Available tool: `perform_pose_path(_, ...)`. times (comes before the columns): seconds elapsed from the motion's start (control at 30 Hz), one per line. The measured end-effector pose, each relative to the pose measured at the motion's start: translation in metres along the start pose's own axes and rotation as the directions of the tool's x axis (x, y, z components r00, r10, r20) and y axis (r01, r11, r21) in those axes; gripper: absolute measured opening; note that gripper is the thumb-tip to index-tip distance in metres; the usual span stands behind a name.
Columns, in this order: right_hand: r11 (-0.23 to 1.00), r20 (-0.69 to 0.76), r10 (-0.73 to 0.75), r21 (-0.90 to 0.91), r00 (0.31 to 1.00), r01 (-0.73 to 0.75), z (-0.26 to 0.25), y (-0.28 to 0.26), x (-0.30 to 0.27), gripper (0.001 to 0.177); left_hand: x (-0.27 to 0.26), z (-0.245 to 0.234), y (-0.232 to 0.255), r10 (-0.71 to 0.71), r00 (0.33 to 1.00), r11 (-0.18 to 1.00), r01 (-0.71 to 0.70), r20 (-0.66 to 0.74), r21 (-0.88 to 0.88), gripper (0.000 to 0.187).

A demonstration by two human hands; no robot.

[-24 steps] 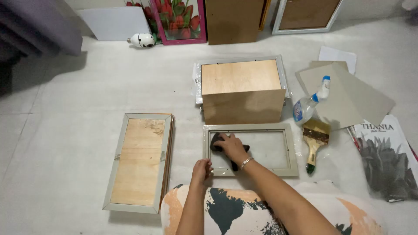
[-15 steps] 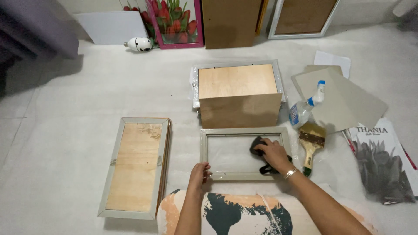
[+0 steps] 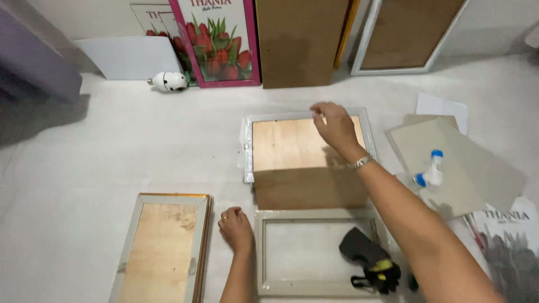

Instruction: Cleaning the glass of a picture frame using a black cloth.

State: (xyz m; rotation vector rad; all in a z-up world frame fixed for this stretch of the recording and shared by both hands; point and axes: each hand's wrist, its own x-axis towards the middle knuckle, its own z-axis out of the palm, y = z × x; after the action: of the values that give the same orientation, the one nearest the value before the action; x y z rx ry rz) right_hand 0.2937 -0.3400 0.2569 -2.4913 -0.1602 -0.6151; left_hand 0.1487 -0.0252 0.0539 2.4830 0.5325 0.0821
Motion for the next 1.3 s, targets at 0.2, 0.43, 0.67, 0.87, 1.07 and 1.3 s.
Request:
perform_pose_path(0.2,0.997,-0.26,-0.067,-0.041,0.963,0.059,0.05,0.065,0.163,0.027,0.023,0.031,0.022,-0.04,0.991,0.989,0.057,-0.125,0.136,0.019)
perform_pose_path(0.43,0.985,-0.258,-0.044,-0.175,0.965,-0.002,0.072,0.121,0.308,0.066,0.043,0.056,0.008,-0.041,0.986,0.913,0.102,-0.16,0.394,0.028)
perform_pose_path(0.67,0.922,-0.367,-0.105,-0.385,0.924,-0.048,0.094,0.142,0.344,0.078,0.046,0.072,-0.005,0.018,0.963,0.931,0.082,-0.267,0.356,0.025)
perform_pose_path(0.87,0.901,-0.413,-0.065,-0.416,0.909,-0.125,0.088,0.121,0.339,0.062,0.044,0.07,-0.002,0.018,0.964,0.916,0.09,-0.264,0.39,0.026)
perform_pose_path(1.07,0.983,-0.443,-0.05,-0.178,0.895,-0.034,0.078,0.096,0.284,0.057,0.043,0.037,0.028,0.004,0.986,0.895,0.07,-0.165,0.44,0.026)
perform_pose_path(1.3,0.999,-0.199,-0.007,0.031,0.98,0.014,0.04,0.02,0.096,0.023,0.035,0.031,0.018,0.083,0.989,0.951,-0.041,-0.125,0.307,0.029)
